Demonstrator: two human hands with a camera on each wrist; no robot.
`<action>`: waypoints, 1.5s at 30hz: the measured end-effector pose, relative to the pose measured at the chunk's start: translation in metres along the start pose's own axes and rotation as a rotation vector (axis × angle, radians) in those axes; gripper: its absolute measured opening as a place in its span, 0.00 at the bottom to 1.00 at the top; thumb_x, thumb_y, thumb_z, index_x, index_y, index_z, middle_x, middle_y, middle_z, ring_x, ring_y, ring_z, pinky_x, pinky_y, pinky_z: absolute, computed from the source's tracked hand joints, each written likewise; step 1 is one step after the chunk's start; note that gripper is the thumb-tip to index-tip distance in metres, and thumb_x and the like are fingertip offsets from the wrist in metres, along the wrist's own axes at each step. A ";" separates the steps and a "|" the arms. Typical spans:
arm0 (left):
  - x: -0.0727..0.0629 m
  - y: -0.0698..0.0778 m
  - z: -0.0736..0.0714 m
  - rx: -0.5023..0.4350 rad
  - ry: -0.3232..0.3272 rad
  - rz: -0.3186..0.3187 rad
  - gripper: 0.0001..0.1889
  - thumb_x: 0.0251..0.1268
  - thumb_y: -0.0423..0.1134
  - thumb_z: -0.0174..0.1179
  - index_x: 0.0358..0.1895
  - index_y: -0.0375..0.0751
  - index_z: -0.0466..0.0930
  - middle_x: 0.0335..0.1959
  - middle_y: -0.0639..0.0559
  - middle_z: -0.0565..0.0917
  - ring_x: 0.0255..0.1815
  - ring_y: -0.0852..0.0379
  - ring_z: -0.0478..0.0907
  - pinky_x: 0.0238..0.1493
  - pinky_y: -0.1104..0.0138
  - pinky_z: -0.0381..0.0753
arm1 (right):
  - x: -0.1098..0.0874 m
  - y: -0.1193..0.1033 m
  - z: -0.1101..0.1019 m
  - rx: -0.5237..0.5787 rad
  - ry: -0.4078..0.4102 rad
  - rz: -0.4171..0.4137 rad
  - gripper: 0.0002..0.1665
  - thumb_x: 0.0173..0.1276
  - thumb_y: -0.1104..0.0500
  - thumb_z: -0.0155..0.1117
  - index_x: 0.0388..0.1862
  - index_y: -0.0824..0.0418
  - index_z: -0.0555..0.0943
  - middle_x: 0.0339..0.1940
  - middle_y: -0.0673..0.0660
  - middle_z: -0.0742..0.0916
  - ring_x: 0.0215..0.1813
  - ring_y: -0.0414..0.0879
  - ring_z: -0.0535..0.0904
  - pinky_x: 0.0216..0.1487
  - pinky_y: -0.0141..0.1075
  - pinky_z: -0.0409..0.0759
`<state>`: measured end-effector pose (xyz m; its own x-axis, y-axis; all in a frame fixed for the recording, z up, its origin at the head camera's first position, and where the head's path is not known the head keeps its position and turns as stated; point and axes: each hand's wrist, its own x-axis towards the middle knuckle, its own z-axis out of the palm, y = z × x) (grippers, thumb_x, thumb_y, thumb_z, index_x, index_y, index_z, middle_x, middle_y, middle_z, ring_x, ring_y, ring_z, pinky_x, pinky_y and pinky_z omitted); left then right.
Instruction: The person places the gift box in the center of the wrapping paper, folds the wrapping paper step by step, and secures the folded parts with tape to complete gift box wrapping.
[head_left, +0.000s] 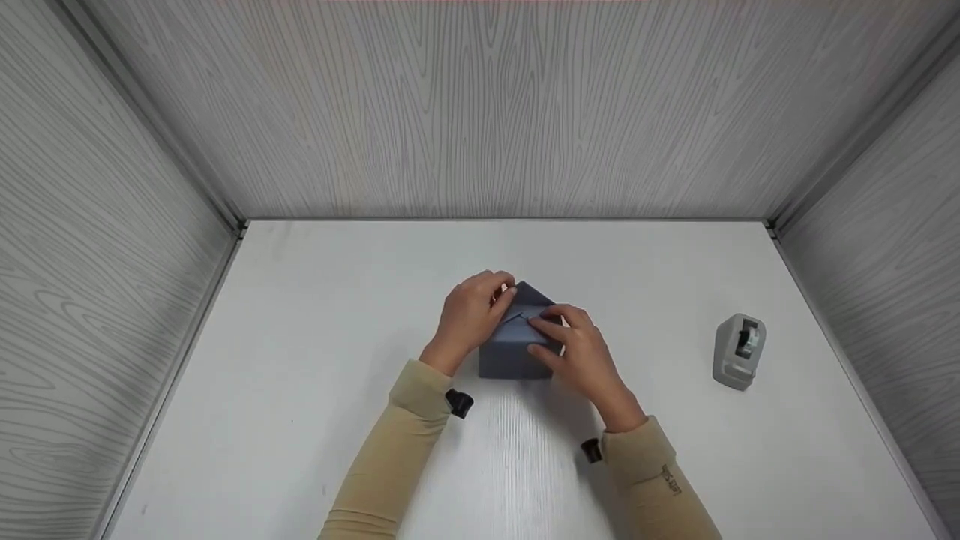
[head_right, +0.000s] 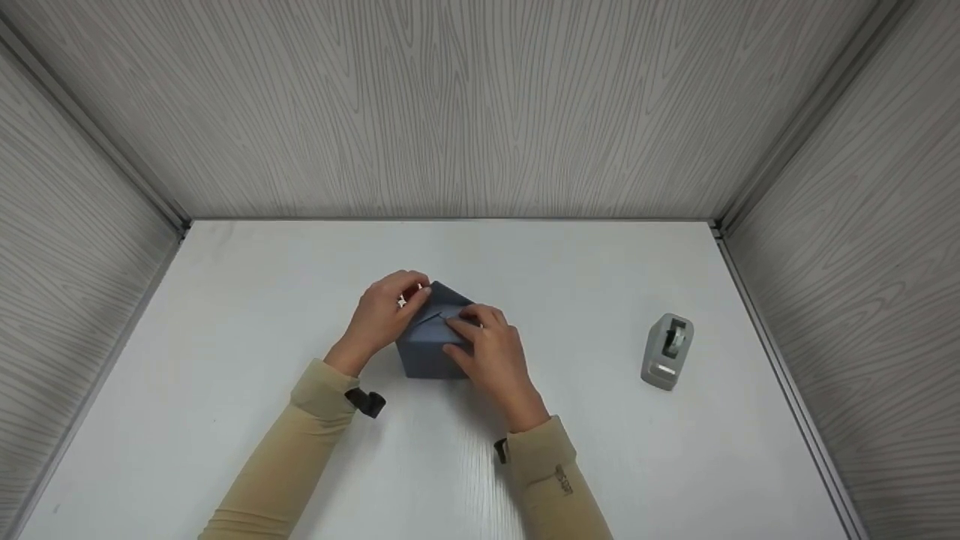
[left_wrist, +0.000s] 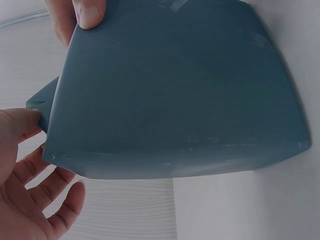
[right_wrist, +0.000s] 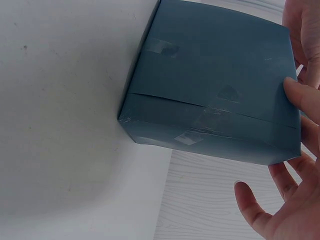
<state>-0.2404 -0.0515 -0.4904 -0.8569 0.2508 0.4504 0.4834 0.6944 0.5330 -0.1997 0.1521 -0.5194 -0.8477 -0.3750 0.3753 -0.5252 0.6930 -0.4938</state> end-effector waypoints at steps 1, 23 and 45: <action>0.000 0.000 0.000 0.002 0.005 0.005 0.07 0.73 0.43 0.58 0.43 0.46 0.84 0.29 0.54 0.79 0.29 0.58 0.74 0.32 0.62 0.74 | 0.000 0.000 0.000 0.000 0.000 0.001 0.23 0.62 0.54 0.74 0.56 0.59 0.85 0.56 0.58 0.78 0.62 0.54 0.72 0.56 0.52 0.73; -0.022 0.005 0.000 0.029 0.055 0.135 0.05 0.68 0.39 0.63 0.38 0.44 0.86 0.36 0.53 0.85 0.38 0.54 0.80 0.41 0.57 0.78 | -0.007 0.001 -0.007 -0.072 0.042 -0.072 0.28 0.62 0.57 0.74 0.61 0.60 0.79 0.57 0.58 0.82 0.60 0.54 0.76 0.53 0.56 0.73; -0.057 -0.005 0.008 0.065 0.010 0.207 0.12 0.62 0.43 0.69 0.46 0.43 0.86 0.48 0.49 0.81 0.54 0.50 0.75 0.53 0.53 0.72 | -0.010 0.008 -0.006 -0.088 0.112 -0.154 0.15 0.59 0.62 0.76 0.46 0.61 0.87 0.55 0.57 0.81 0.57 0.52 0.78 0.56 0.49 0.75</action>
<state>-0.1954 -0.0638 -0.5244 -0.7384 0.3865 0.5526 0.6362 0.6709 0.3809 -0.1947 0.1647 -0.5225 -0.7416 -0.4130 0.5287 -0.6351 0.6860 -0.3550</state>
